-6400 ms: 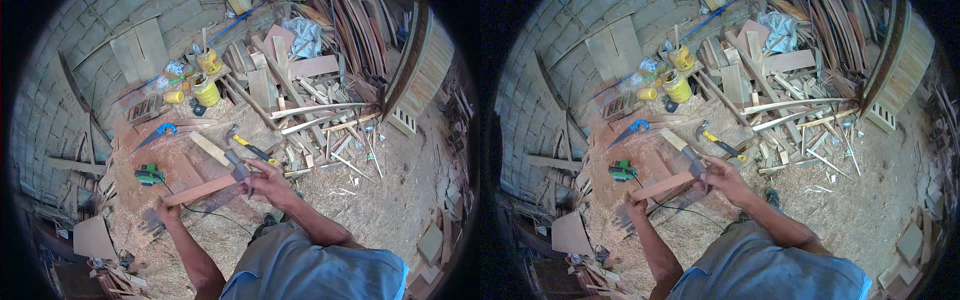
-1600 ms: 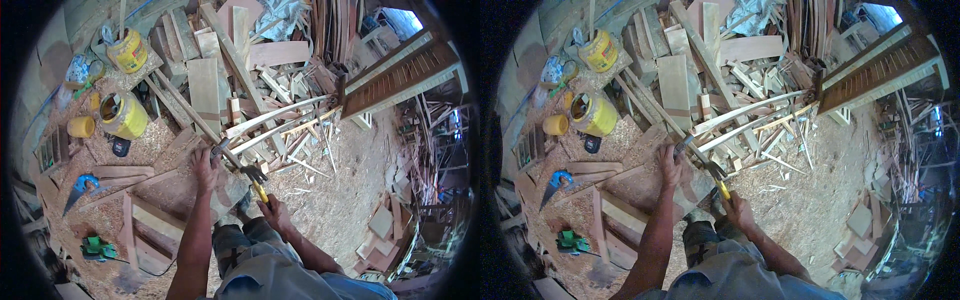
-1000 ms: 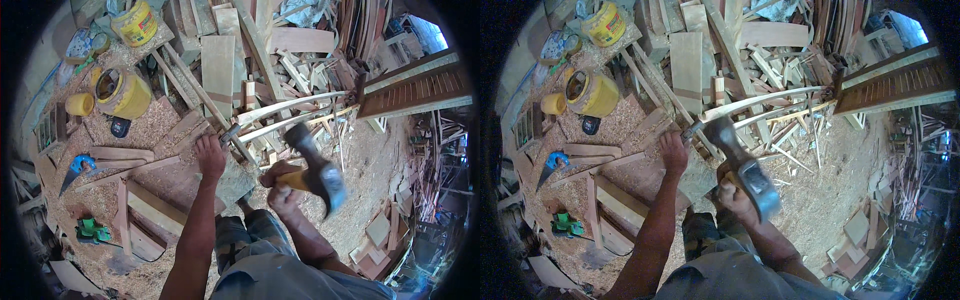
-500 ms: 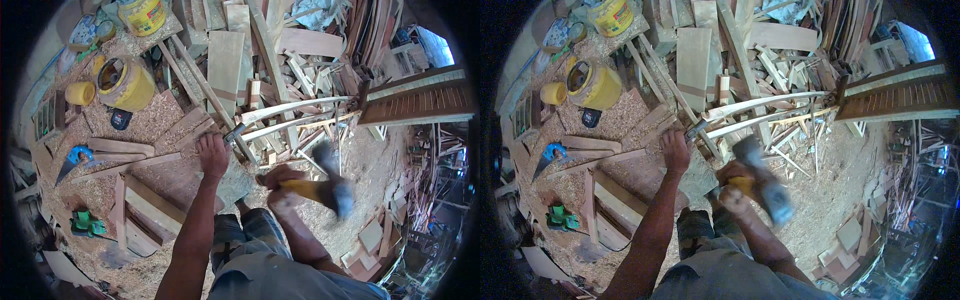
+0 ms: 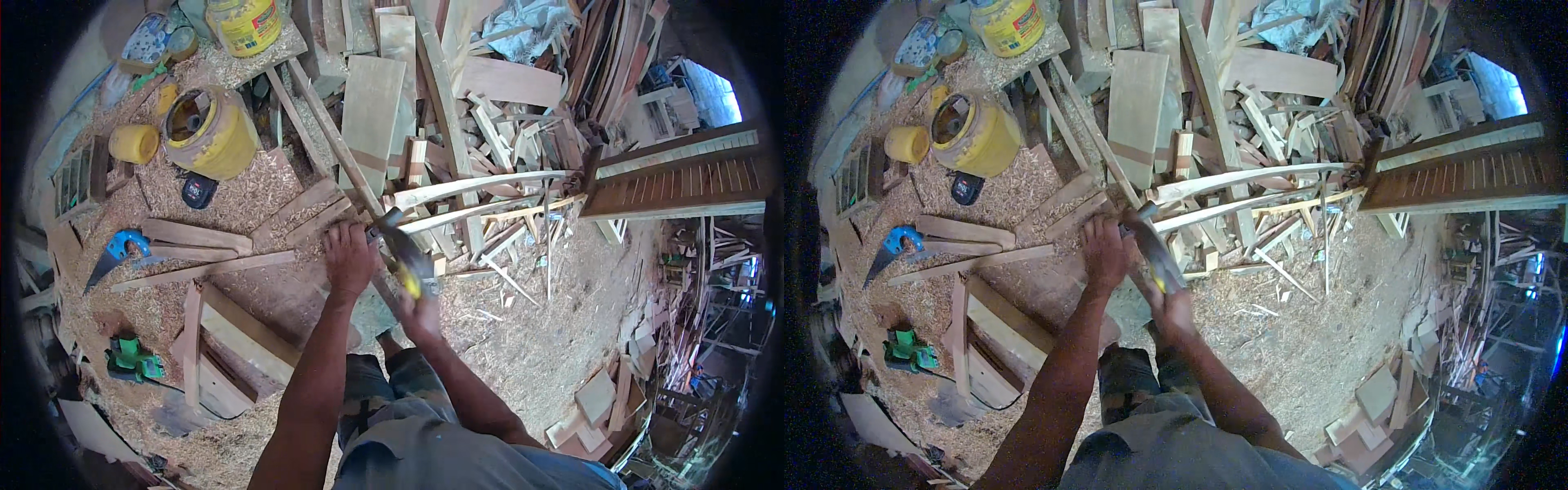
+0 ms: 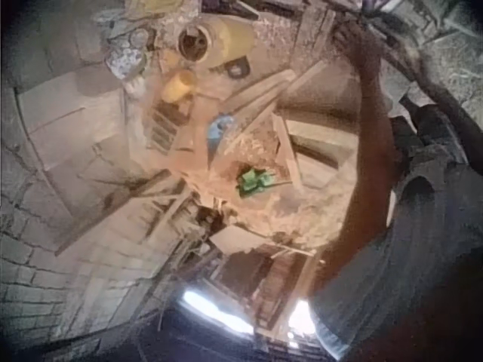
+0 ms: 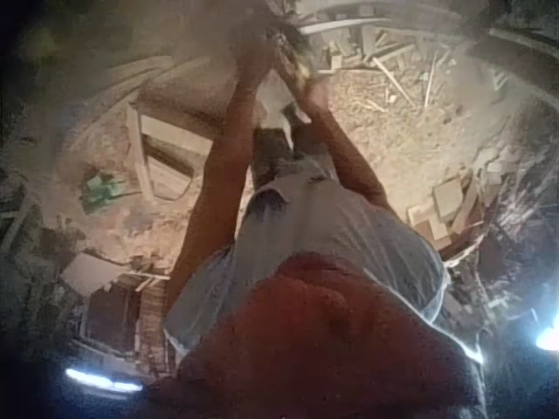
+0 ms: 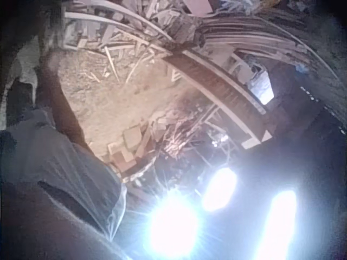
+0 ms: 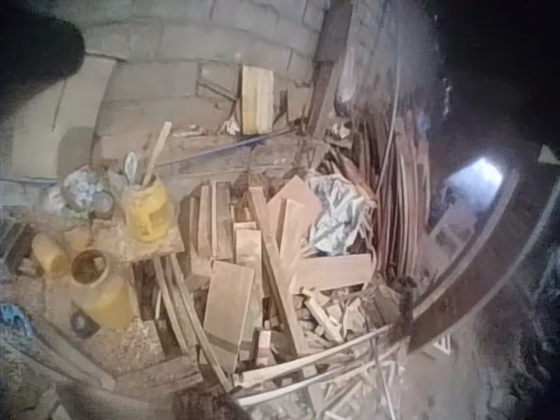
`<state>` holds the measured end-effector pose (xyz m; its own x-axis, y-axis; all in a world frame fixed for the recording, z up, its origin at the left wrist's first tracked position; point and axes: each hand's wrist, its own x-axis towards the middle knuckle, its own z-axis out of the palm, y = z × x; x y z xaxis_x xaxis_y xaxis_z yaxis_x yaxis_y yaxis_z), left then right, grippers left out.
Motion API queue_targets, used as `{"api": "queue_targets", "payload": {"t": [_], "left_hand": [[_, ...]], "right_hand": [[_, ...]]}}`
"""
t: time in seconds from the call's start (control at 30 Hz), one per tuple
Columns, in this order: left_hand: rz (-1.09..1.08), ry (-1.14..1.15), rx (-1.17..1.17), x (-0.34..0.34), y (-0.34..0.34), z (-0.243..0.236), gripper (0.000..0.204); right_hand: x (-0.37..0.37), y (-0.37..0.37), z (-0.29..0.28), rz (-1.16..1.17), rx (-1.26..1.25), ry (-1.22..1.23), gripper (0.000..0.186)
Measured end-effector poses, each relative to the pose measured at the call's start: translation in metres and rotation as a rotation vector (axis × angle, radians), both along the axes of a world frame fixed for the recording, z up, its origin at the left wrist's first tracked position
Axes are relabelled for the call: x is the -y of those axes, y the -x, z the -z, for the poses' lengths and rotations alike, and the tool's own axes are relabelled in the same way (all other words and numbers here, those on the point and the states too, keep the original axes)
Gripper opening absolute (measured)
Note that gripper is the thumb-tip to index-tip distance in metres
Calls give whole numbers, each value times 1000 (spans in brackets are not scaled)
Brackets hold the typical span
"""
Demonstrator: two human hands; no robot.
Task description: The person planes a piece of wood using an electric hand planer, fits and hammers wooden components together with a hammer, and then planes the wood again using the electric planer.
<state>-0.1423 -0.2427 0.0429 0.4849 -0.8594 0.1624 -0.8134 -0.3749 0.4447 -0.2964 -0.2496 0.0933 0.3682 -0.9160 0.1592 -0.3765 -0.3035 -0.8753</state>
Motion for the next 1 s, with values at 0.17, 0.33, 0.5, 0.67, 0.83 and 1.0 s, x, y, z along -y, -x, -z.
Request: {"api": "queue_targets", "payload": {"t": [0.17,0.33,0.5,0.67,0.83,1.0], "left_hand": [[-26,-13,83,-3,-2,0,36],[14,21,49,3,-2,-6,38],[22,-33,63,2,-3,-2,40],[20,63,48,5,-12,-3,34],[-31,388,-682,8,-20,-21,30],[-459,464,-1870,-37,-19,-73,24]], "right_hand": [[9,1,-28,15,-61,-487,33],[7,24,12,-66,188,30,40],[4,18,2,37,-125,-406,35],[-2,50,-32,87,4,-489,31],[-20,95,-12,-108,-413,-101,26],[-40,71,1,-221,-540,-52,27]]}}
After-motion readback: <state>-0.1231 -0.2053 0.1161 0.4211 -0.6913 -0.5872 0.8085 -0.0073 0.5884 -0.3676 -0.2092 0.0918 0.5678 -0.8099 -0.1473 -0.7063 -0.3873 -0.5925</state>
